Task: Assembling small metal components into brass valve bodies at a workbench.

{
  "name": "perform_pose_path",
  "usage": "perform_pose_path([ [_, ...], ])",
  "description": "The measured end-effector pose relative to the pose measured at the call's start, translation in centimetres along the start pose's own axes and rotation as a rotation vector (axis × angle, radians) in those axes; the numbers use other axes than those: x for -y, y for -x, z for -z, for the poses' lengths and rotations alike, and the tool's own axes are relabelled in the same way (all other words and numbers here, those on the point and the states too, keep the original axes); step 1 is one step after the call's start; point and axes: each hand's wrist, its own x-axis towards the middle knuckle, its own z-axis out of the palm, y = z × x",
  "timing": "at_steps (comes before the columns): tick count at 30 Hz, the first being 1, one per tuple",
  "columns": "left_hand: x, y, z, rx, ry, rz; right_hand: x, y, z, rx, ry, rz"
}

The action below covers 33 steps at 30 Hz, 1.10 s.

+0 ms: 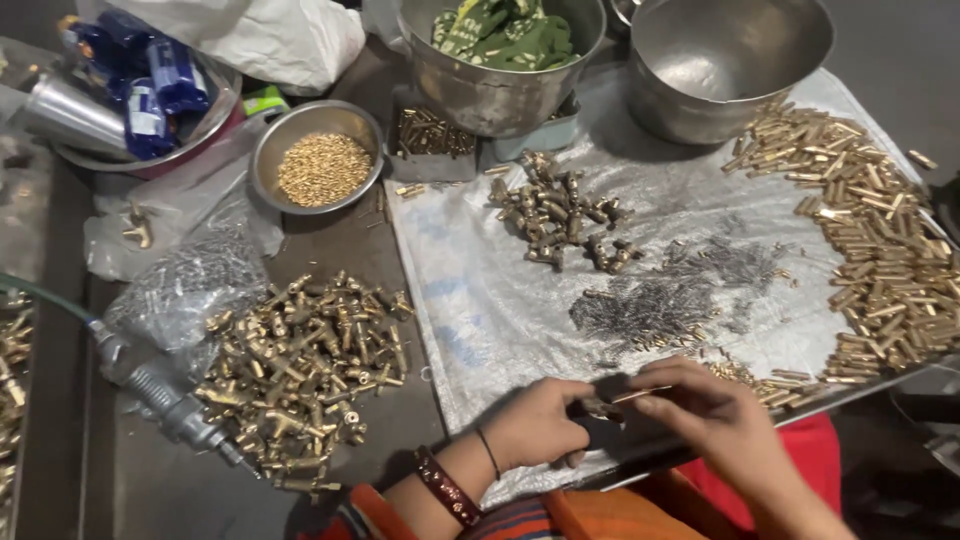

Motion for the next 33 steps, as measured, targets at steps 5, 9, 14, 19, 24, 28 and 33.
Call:
perform_pose_path([
  [5,0.0,0.1,0.5,0.045,0.040,0.035,-0.4,-0.7,-2.0,0.054,-0.183,-0.238],
  [9,-3.5,1.3,0.5,0.058,0.010,0.098,-1.8,-0.9,-1.9,0.014,-0.259,-0.324],
  [14,0.1,0.0,0.5,0.074,0.044,0.035,-1.6,-0.8,-1.9,0.045,-0.236,-0.278],
  [19,1.3,-0.6,0.9,0.068,0.050,-0.040,0.3,-0.2,-2.4,0.060,-0.100,-0.194],
  [24,1.3,-0.4,0.9,0.055,0.258,-0.034,0.8,-0.2,-2.5,0.163,0.201,0.386],
  [28,-0.9,0.1,1.0,0.000,0.325,0.066,0.7,-1.2,1.1,-0.014,0.213,0.106],
  [33,-2.6,0.7,0.8,-0.018,0.326,0.095,0.2,-0.7,4.1,-0.225,0.690,0.065],
])
